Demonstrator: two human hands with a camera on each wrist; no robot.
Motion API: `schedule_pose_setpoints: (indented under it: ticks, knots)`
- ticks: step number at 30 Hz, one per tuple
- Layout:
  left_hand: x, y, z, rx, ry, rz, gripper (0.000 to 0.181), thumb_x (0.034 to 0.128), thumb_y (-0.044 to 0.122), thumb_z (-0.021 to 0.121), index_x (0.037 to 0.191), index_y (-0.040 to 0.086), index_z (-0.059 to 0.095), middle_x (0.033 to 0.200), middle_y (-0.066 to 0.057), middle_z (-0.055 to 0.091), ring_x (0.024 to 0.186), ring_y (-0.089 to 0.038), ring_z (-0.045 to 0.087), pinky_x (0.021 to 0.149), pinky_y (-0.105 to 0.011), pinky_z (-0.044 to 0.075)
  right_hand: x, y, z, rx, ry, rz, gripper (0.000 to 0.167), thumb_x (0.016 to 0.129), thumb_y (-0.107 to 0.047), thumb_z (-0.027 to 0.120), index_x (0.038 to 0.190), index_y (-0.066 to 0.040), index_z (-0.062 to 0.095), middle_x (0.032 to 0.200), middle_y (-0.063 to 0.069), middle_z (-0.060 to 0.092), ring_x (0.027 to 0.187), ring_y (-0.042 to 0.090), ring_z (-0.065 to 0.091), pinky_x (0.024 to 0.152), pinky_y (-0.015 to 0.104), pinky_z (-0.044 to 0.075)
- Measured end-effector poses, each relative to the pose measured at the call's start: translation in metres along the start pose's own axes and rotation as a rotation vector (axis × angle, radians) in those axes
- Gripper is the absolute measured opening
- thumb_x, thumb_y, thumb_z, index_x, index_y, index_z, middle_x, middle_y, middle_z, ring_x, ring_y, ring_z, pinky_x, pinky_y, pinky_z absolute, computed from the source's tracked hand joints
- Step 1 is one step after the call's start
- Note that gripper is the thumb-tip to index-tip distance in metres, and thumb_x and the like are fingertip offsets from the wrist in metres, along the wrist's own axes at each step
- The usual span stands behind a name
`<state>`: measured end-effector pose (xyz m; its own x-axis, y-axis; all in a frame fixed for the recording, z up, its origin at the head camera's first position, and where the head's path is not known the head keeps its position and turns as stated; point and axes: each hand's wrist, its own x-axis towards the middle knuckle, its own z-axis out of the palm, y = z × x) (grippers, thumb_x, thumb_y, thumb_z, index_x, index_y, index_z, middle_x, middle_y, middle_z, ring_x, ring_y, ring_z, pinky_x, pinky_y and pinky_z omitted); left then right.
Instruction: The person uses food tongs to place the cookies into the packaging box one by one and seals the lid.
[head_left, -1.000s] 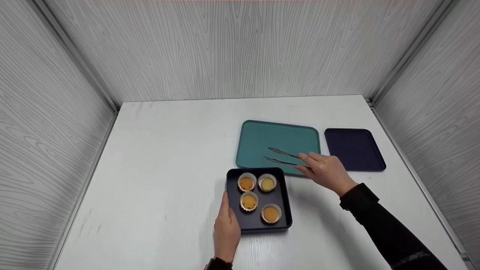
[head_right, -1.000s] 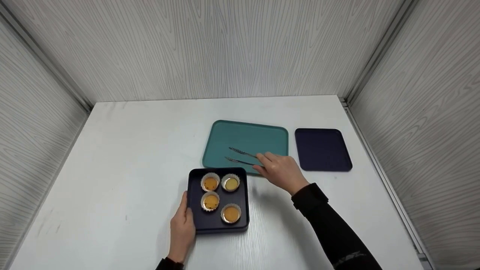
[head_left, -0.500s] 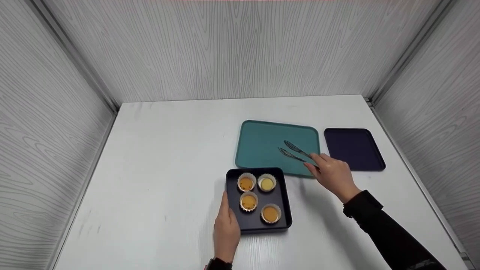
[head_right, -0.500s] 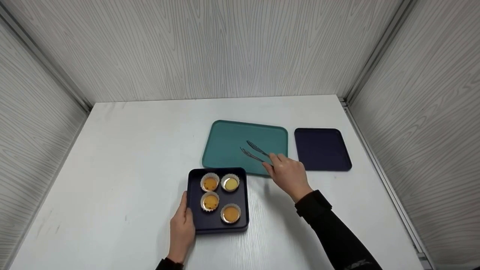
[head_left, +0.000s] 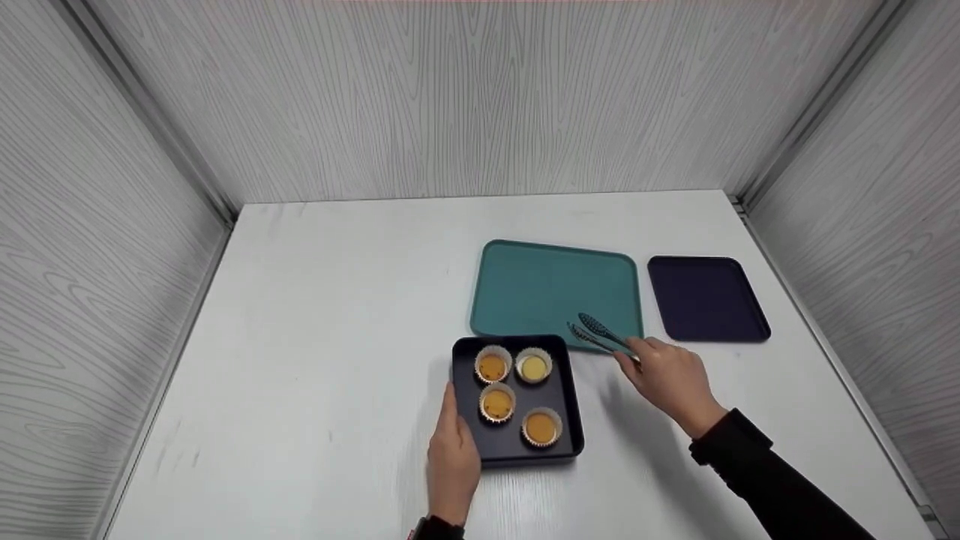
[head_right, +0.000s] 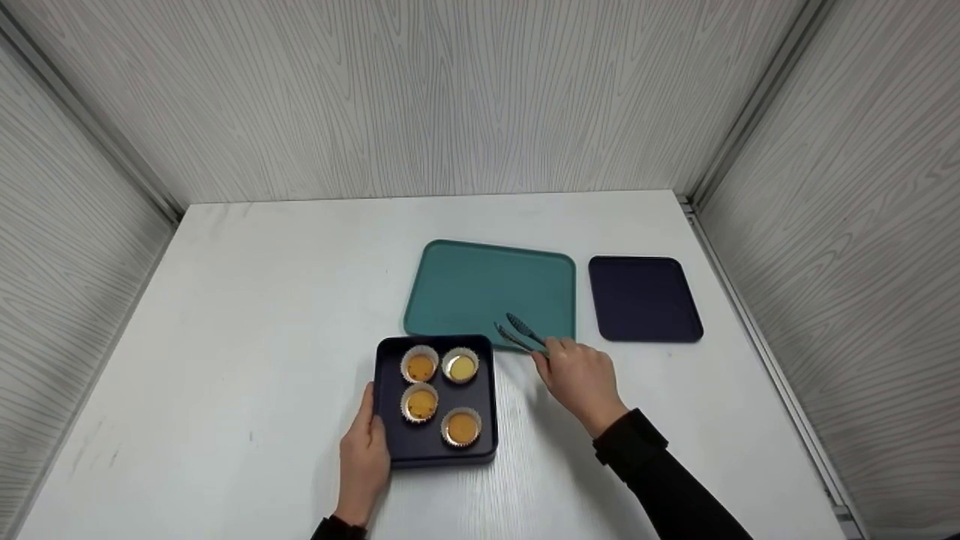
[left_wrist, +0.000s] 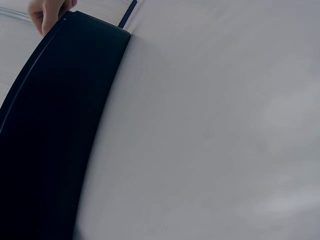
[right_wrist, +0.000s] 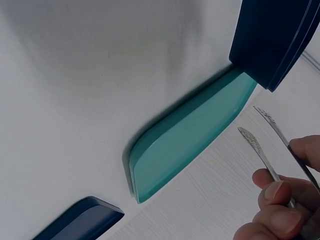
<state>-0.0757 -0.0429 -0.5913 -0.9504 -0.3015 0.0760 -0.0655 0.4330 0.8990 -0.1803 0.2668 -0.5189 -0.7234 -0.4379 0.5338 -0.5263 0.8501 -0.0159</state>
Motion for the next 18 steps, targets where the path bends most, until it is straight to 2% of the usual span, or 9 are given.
schedule_pose_setpoints:
  ticks: [3,9,11,14,18]
  knots:
    - [0.000,0.000,0.000,-0.009,0.004,0.000,0.053,0.1088,0.007,0.041,0.161,0.010,0.034,0.159,-0.010,0.044,0.066,-0.011,0.052,0.053,-0.027,0.039,-0.007,-0.002,0.000,-0.003,-0.025,0.014,0.021,0.086,-0.018,0.084,0.082,-0.006,0.067,0.059,-0.001,0.052,0.043,0.015,0.046,0.039,0.030,0.035]
    - [0.000,0.001,0.000,-0.009,0.013,0.006,0.053,0.1080,0.005,0.043,0.160,0.009,0.035,0.158,-0.012,0.045,0.085,-0.016,0.062,0.058,-0.027,0.042,-0.017,-0.001,-0.001,0.015,-0.073,0.008,0.017,0.084,-0.019,0.085,0.086,-0.008,0.071,0.062,-0.001,0.059,0.045,0.016,0.051,0.040,0.032,0.039]
    - [0.000,0.001,0.000,-0.007,0.011,0.003,0.053,0.1080,0.006,0.042,0.160,0.009,0.035,0.158,-0.012,0.045,0.087,-0.018,0.062,0.057,-0.027,0.041,-0.019,0.000,0.000,0.022,-0.087,0.002,0.017,0.084,-0.018,0.085,0.084,-0.010,0.070,0.061,-0.002,0.058,0.045,0.016,0.051,0.040,0.032,0.038]
    - [-0.001,0.001,-0.001,-0.005,0.007,-0.005,0.053,0.1082,0.006,0.042,0.160,0.009,0.034,0.158,-0.011,0.044,0.080,-0.015,0.061,0.056,-0.027,0.040,-0.023,0.001,0.001,0.027,-0.106,0.003,0.018,0.084,-0.017,0.084,0.082,-0.012,0.068,0.060,-0.003,0.056,0.045,0.016,0.050,0.040,0.033,0.037]
    - [0.000,0.001,0.000,0.006,0.004,-0.017,0.053,0.1083,0.007,0.042,0.161,0.011,0.034,0.158,-0.010,0.045,0.060,-0.008,0.046,0.051,-0.026,0.037,-0.027,0.002,0.004,0.033,-0.102,0.008,0.018,0.083,-0.016,0.084,0.080,-0.012,0.067,0.059,-0.003,0.054,0.045,0.017,0.050,0.040,0.034,0.037]
